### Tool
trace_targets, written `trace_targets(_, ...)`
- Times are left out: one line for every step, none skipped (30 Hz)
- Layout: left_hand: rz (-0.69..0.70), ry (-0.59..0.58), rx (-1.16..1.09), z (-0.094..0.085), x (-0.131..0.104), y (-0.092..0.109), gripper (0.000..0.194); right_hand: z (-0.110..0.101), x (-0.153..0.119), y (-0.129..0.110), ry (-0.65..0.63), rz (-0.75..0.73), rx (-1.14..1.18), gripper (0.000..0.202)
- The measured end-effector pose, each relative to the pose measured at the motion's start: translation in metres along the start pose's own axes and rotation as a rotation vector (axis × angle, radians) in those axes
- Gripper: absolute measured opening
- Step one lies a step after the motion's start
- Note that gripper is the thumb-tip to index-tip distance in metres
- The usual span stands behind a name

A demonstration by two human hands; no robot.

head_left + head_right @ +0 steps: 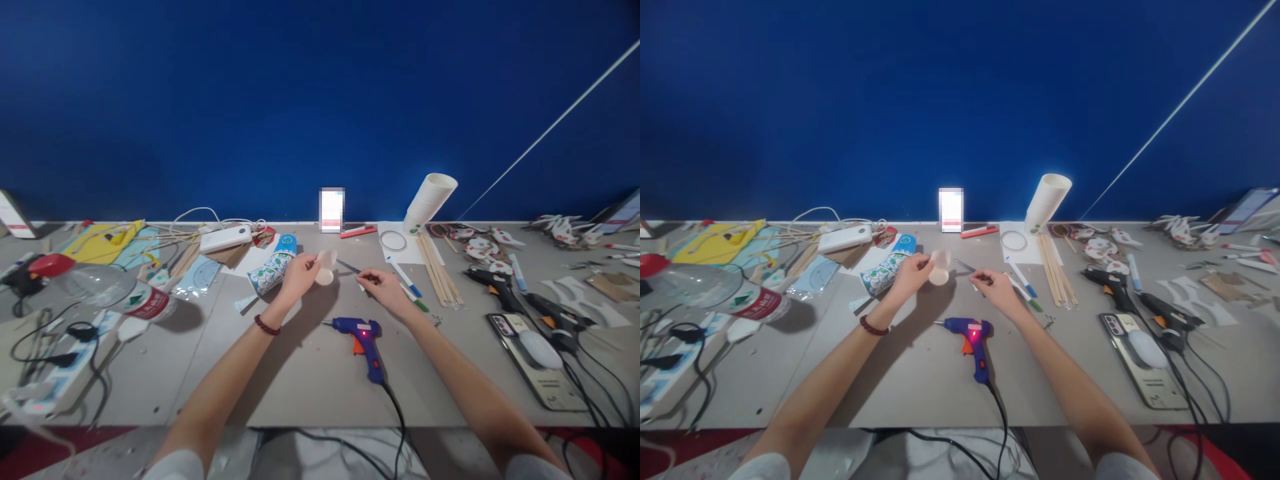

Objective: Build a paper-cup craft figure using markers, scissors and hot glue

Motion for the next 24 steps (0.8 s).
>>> trace_targets(-0.024, -0.001, -0.033, 0.002, 0.001, -0.004, 0.022, 0.000, 0.000, 0.001, 0.000, 0.000, 0.005, 0.033)
trace_targets(-0.044, -0.005, -0.054, 0.004, 0.002, -0.007, 0.022, 0.001, 0.000, 0.001, 0.001, 0.001, 0.009, 0.033)
trace_targets(-0.064, -0.011, -0.080, 0.006, 0.003, -0.010, 0.024, 0.001, 0.000, 0.002, 0.004, 0.002, 0.013, 0.033)
trace_targets(-0.087, -0.015, -0.125, 0.008, 0.003, -0.013, 0.027, 0.001, 0.000, 0.002, 0.006, 0.003, 0.016, 0.032)
trace_targets(-0.113, -0.020, -0.184, 0.010, 0.004, -0.016, 0.032, 0.001, 0.000, 0.002, 0.004, 0.003, 0.018, 0.032)
trace_targets(-0.136, -0.026, -0.248, 0.012, 0.004, -0.017, 0.040, 0.001, 0.000, 0.002, 0.001, 0.002, 0.018, 0.031)
trace_targets(-0.153, -0.034, -0.306, 0.014, 0.004, -0.018, 0.048, 0.002, -0.001, 0.001, -0.004, 0.001, 0.017, 0.031)
trace_targets(-0.160, -0.043, -0.348, 0.016, 0.004, -0.017, 0.053, 0.002, -0.001, 0.001, -0.013, 0.000, 0.013, 0.030)
trace_targets(-0.153, -0.053, -0.364, 0.016, 0.003, -0.015, 0.056, 0.003, -0.001, 0.001, -0.022, 0.000, 0.007, 0.029)
trace_targets(-0.133, -0.056, -0.348, 0.017, 0.002, -0.012, 0.056, 0.003, -0.001, 0.000, -0.028, -0.001, -0.003, 0.027)
trace_targets(-0.103, -0.059, -0.316, 0.016, 0.000, -0.008, 0.053, 0.004, -0.001, 0.000, -0.032, -0.004, -0.021, 0.025)
trace_targets(-0.067, -0.066, -0.275, 0.015, -0.001, -0.003, 0.049, 0.005, -0.002, -0.002, -0.035, -0.014, -0.045, 0.024)
trace_targets(-0.032, -0.077, -0.228, 0.014, -0.003, 0.002, 0.043, 0.006, -0.003, -0.003, -0.038, -0.030, -0.074, 0.022)
trace_targets(0.002, -0.097, -0.178, 0.014, -0.005, 0.007, 0.037, 0.007, -0.004, -0.005, -0.040, -0.051, -0.103, 0.020)
trace_targets(0.030, -0.123, -0.130, 0.014, -0.008, 0.012, 0.031, 0.008, -0.005, -0.008, -0.045, -0.075, -0.127, 0.020)
trace_targets(0.057, -0.149, -0.087, 0.014, -0.010, 0.016, 0.026, 0.009, -0.006, -0.011, -0.053, -0.097, -0.143, 0.020)
trace_targets(0.083, -0.177, -0.055, 0.014, -0.012, 0.020, 0.022, 0.011, -0.007, -0.013, -0.068, -0.115, -0.151, 0.021)
trace_targets(0.105, -0.206, -0.032, 0.015, -0.014, 0.024, 0.020, 0.012, -0.007, -0.015, -0.082, -0.130, -0.155, 0.022)
trace_targets(0.128, -0.239, -0.018, 0.016, -0.015, 0.027, 0.019, 0.014, -0.007, -0.016, -0.096, -0.142, -0.161, 0.023)
trace_targets(0.155, -0.276, -0.006, 0.018, -0.017, 0.029, 0.018, 0.015, -0.007, -0.018, -0.111, -0.157, -0.171, 0.023)
trace_targets(0.183, -0.315, 0.010, 0.021, -0.018, 0.030, 0.018, 0.017, -0.007, -0.019, -0.124, -0.174, -0.187, 0.022)
trace_targets(0.208, -0.350, 0.035, 0.024, -0.019, 0.030, 0.017, 0.019, -0.006, -0.019, -0.133, -0.193, -0.208, 0.021)
trace_targets(0.230, -0.380, 0.067, 0.027, -0.019, 0.029, 0.017, 0.020, -0.004, -0.019, -0.139, -0.214, -0.232, 0.019)
trace_targets(0.250, -0.401, 0.103, 0.030, -0.020, 0.027, 0.017, 0.022, -0.003, -0.019, -0.143, -0.237, -0.257, 0.018)
Point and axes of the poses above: each hand's wrist, its own x-axis towards the middle knuckle, its own z-axis out of the palm, y = z × x, the point moved 5 cm from there along x, towards the middle knuckle, and after that the axes turned 2 degrees about y, right-handed, at the moved point
